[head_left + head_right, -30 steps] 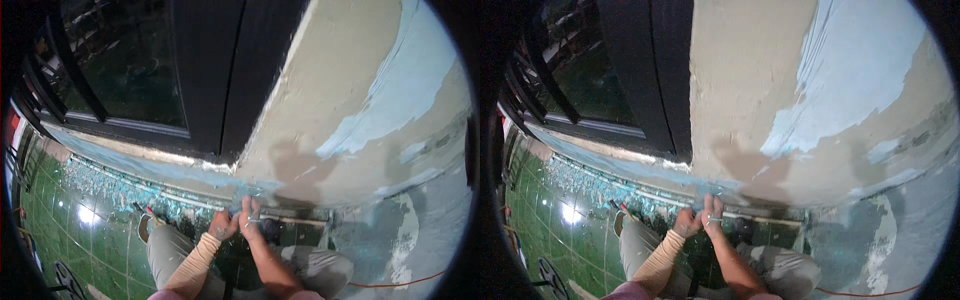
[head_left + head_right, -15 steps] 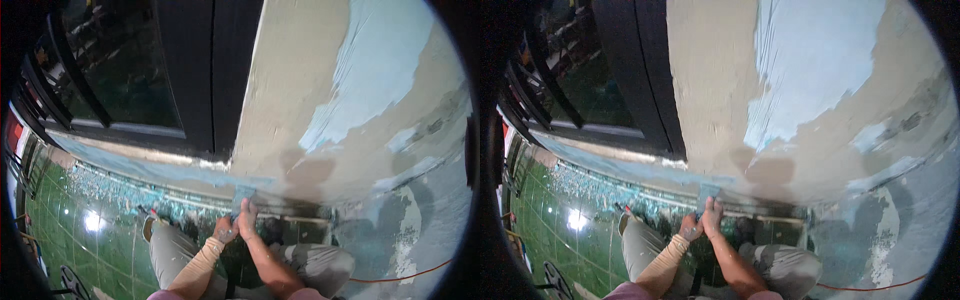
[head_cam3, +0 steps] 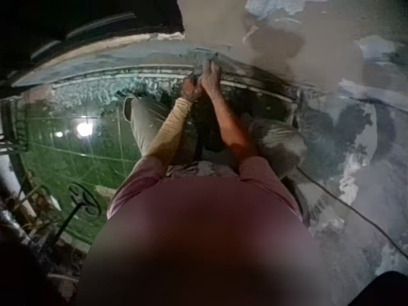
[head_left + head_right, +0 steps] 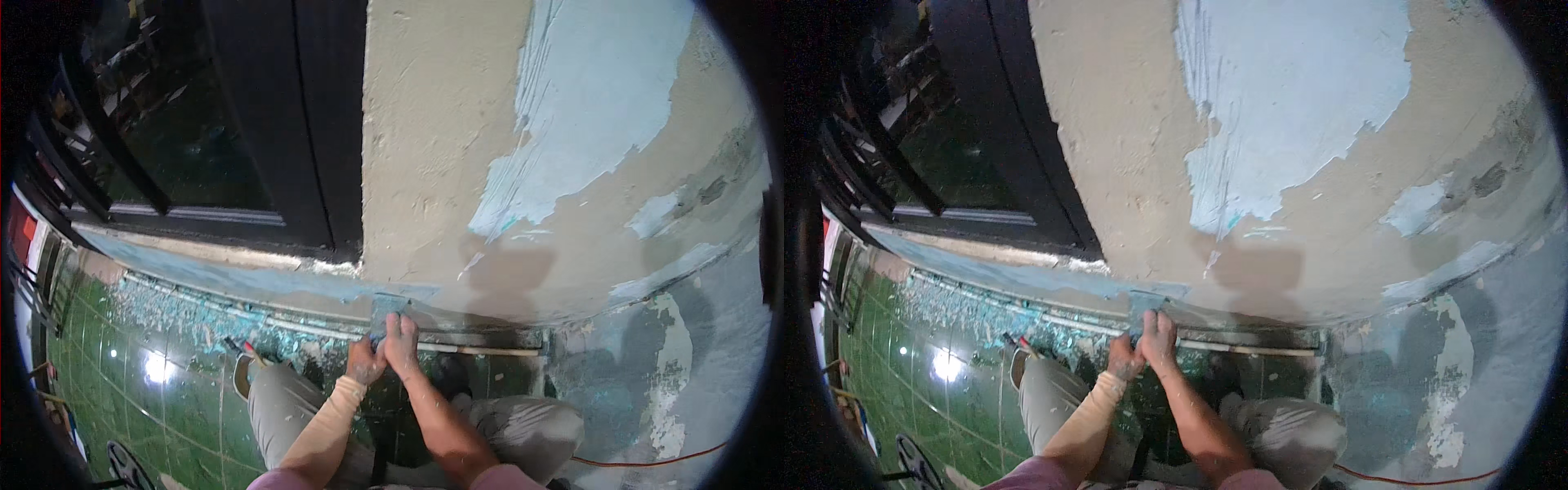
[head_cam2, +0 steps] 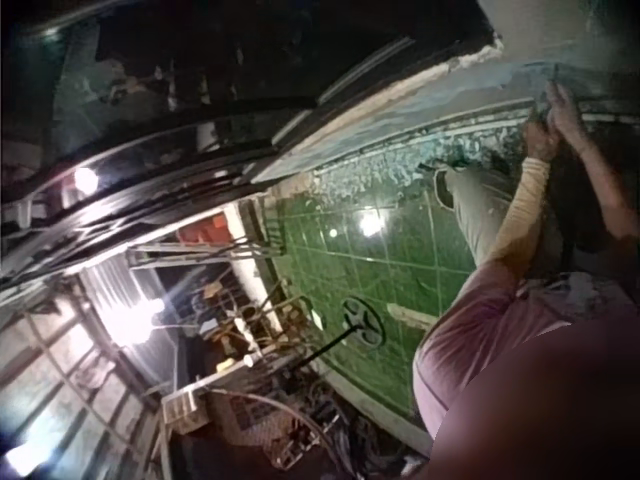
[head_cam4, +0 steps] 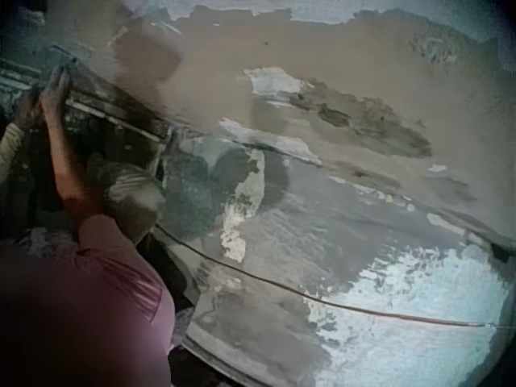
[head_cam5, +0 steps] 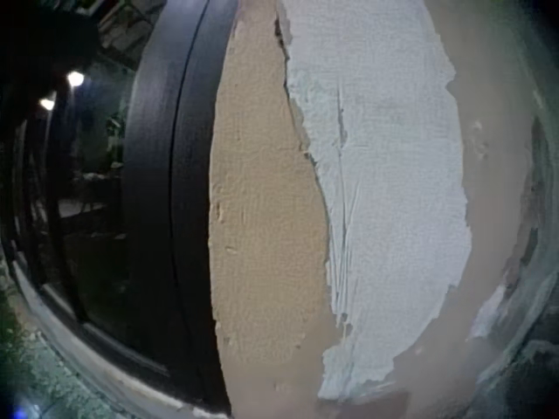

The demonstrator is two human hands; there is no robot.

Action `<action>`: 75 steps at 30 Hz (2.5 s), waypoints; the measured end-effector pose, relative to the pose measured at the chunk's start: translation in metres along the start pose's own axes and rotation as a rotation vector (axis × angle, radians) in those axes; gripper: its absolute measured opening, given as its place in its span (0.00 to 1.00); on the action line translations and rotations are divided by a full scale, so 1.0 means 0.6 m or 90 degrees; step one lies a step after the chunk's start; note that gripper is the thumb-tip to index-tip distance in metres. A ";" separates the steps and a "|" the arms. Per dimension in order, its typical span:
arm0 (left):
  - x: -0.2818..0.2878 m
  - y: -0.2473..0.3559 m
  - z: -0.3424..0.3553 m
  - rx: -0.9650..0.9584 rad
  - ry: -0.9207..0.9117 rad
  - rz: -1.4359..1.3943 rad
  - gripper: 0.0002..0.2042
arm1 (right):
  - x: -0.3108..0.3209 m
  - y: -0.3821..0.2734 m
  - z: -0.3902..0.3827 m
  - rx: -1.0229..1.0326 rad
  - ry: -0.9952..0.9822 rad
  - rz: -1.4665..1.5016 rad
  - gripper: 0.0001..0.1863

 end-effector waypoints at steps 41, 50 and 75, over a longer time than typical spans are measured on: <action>-0.023 -0.042 -0.002 0.412 -0.159 -0.076 0.18 | 0.015 -0.018 0.013 -0.121 -0.068 0.028 0.24; -0.047 -0.075 -0.015 0.299 -0.083 -0.070 0.15 | 0.009 0.002 -0.023 -0.082 0.020 0.098 0.22; -0.014 -0.004 -0.041 0.107 -0.034 -0.083 0.23 | 0.023 0.008 -0.039 -0.069 -0.002 -0.008 0.23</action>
Point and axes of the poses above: each hand's wrist, its own z-axis towards the middle knuckle, its own x-axis out of the back of the hand, y = z × x, the point moved 9 cm from there along z, towards the middle knuckle, and after that the axes turned 12 degrees about -z, right-handed, at the moved point
